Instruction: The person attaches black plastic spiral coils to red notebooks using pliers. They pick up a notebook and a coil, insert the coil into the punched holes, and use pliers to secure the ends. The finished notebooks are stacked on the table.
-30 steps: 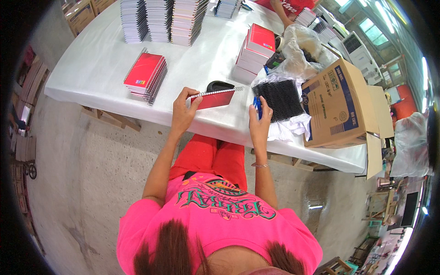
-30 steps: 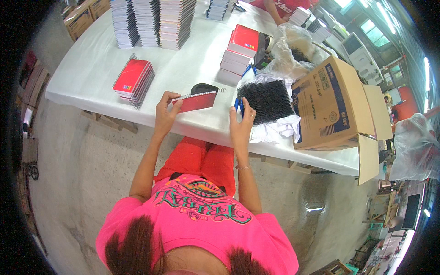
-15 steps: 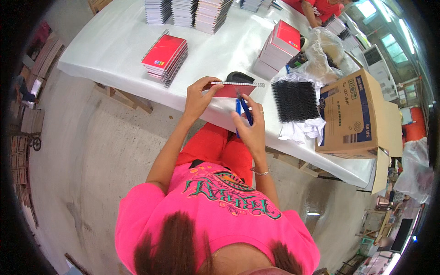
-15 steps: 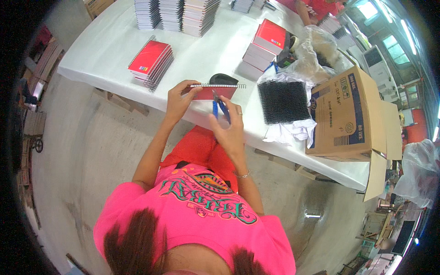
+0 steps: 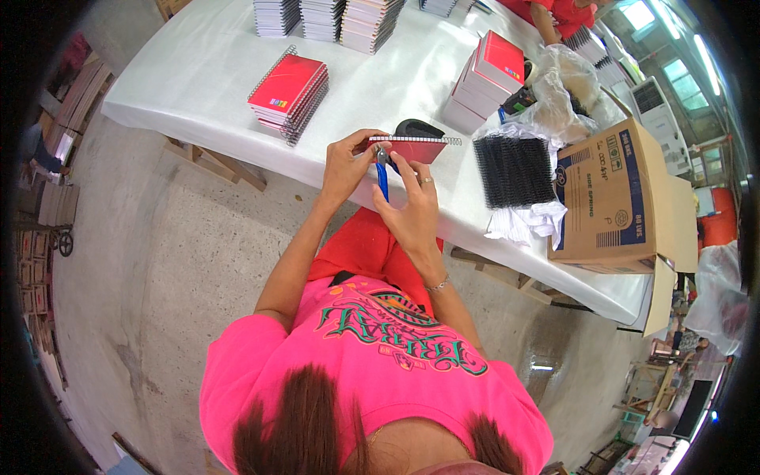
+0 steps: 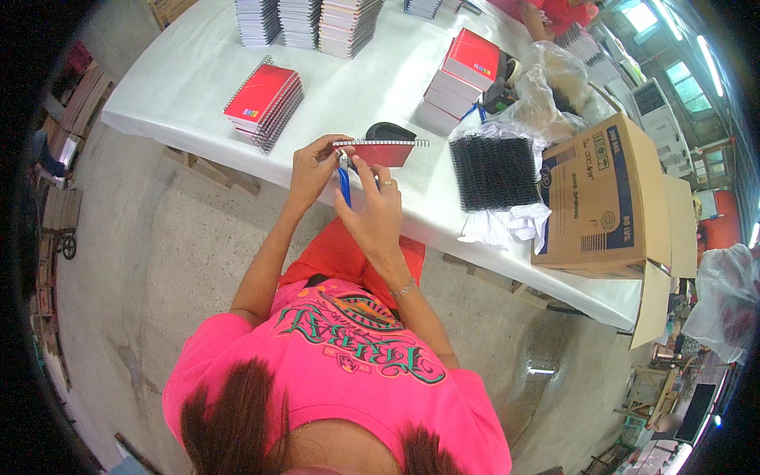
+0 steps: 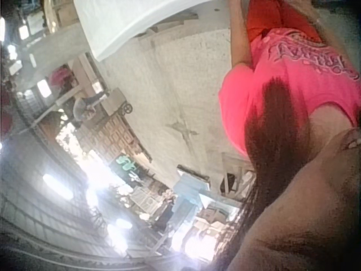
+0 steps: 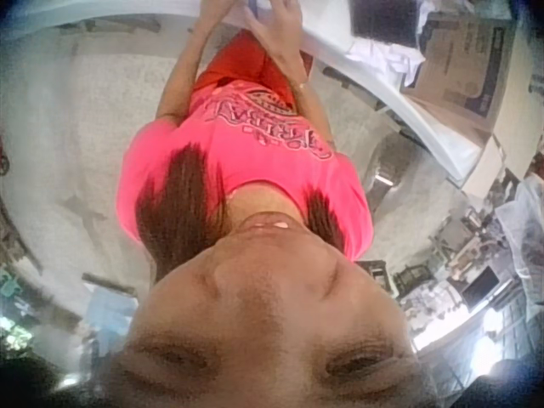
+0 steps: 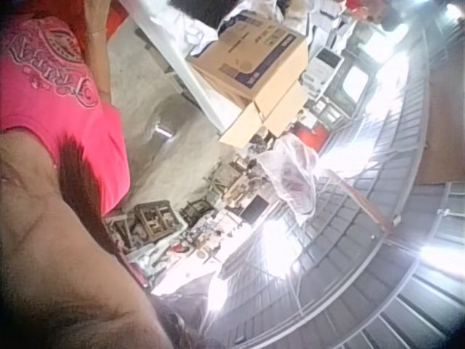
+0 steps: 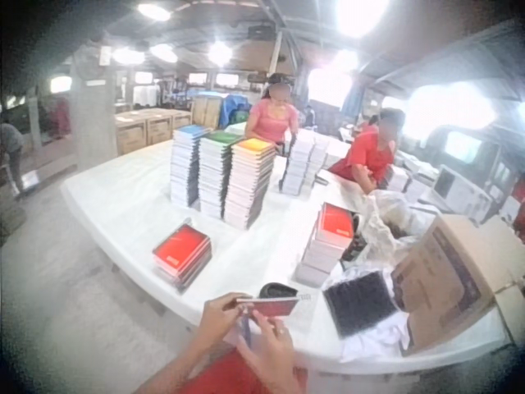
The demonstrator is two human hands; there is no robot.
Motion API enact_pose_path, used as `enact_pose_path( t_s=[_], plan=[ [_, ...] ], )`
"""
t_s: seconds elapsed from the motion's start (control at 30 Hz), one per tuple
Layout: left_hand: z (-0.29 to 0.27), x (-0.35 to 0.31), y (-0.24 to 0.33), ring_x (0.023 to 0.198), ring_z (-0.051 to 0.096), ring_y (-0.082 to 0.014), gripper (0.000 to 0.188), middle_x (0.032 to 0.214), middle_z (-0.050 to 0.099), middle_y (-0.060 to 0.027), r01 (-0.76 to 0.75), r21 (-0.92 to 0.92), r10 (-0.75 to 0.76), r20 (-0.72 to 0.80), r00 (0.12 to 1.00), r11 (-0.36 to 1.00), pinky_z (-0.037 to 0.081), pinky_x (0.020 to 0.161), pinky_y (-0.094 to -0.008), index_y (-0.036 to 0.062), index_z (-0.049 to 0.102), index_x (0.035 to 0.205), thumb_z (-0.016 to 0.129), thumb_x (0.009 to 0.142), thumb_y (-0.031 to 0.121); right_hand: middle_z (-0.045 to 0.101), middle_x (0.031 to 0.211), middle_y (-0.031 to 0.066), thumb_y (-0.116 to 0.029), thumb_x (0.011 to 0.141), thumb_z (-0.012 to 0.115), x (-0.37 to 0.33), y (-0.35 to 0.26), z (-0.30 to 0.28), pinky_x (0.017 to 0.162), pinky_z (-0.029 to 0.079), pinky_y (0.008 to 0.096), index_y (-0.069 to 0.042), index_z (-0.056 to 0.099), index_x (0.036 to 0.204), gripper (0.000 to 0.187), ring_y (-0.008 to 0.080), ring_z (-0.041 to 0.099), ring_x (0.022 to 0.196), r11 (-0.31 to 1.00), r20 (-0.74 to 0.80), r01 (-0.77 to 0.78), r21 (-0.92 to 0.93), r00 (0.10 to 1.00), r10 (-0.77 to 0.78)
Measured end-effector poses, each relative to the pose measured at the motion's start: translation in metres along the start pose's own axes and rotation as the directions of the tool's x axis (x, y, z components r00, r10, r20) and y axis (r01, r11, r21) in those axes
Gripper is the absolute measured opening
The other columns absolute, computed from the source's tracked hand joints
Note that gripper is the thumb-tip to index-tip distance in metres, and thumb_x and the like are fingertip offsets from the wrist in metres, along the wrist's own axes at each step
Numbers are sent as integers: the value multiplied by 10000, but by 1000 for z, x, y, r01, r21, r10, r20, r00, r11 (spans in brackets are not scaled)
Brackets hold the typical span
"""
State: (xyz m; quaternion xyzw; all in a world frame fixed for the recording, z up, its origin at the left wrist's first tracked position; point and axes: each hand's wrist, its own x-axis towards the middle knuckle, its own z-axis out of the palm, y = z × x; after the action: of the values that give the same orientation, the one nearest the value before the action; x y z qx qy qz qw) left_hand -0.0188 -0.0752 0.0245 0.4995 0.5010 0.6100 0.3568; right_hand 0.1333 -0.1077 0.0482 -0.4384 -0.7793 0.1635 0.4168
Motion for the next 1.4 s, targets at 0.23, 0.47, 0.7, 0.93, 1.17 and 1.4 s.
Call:
enact_pose_path(
  t_s=[0.23, 0.47, 0.7, 0.93, 1.17, 1.4],
  plan=[
    [0, -1, -5, 903, 725, -151, 222, 940, 757, -122, -13, -14, 12, -25, 1000, 1000, 580, 778, -262, -25, 704, 1108, 603, 916, 21, 603, 1071, 153, -130, 752, 767, 2, -6, 2, 861, 509, 396, -64, 619, 1288, 559, 315, 620, 1005, 999, -30, 11, -43, 999, -13],
    [2, -3, -5, 902, 731, -161, 224, 946, 757, -134, -21, 10, 22, -52, 998, 1000, 577, 771, -265, -25, 703, 1105, 583, 917, 7, 593, 1101, 160, -140, 785, 731, 0, -7, 4, 798, 529, 413, -45, 575, 1313, 559, 343, 641, 963, 997, 46, -69, 33, 997, 68],
    [7, -8, -4, 865, 716, -124, 218, 944, 759, -113, -109, 139, 118, -58, 991, 984, 571, 723, -251, 1, 701, 1120, 577, 943, 24, 624, 1012, 98, -251, 980, 596, 13, 15, -7, 694, 559, 315, -35, 581, 1251, 347, 225, 668, 760, 35, 674, -697, 716, 704, 222],
    [4, -8, 3, 802, 668, -73, 211, 908, 752, -76, 35, 53, -31, -85, 996, 998, 541, 688, -227, -20, 705, 1102, 677, 917, 78, 603, 1036, 83, -269, 978, 590, 14, 21, -33, 815, 497, 278, -65, 590, 1263, 350, 193, 625, 847, 560, 580, -618, 552, 767, 274],
    [-39, 13, 41, 793, 626, -37, 233, 904, 732, -40, -70, -86, 41, -302, 952, 994, 517, 697, -202, 0, 717, 1117, 699, 913, 109, 536, 1146, 192, -196, 897, 651, 10, 107, -41, 970, 405, 413, -73, 587, 1307, 433, 318, 529, 1049, 978, -90, -103, -183, 992, 88],
    [-120, 74, 83, 887, 641, -87, 341, 1058, 697, -75, -126, -73, 105, -237, 966, 989, 522, 744, -232, 30, 623, 1298, 609, 978, 148, 506, 1203, 216, -207, 897, 630, 6, 123, -23, 1003, 366, 500, -75, 584, 1280, 407, 379, 491, 1125, 928, -100, -112, -357, 992, 81]
  ],
)
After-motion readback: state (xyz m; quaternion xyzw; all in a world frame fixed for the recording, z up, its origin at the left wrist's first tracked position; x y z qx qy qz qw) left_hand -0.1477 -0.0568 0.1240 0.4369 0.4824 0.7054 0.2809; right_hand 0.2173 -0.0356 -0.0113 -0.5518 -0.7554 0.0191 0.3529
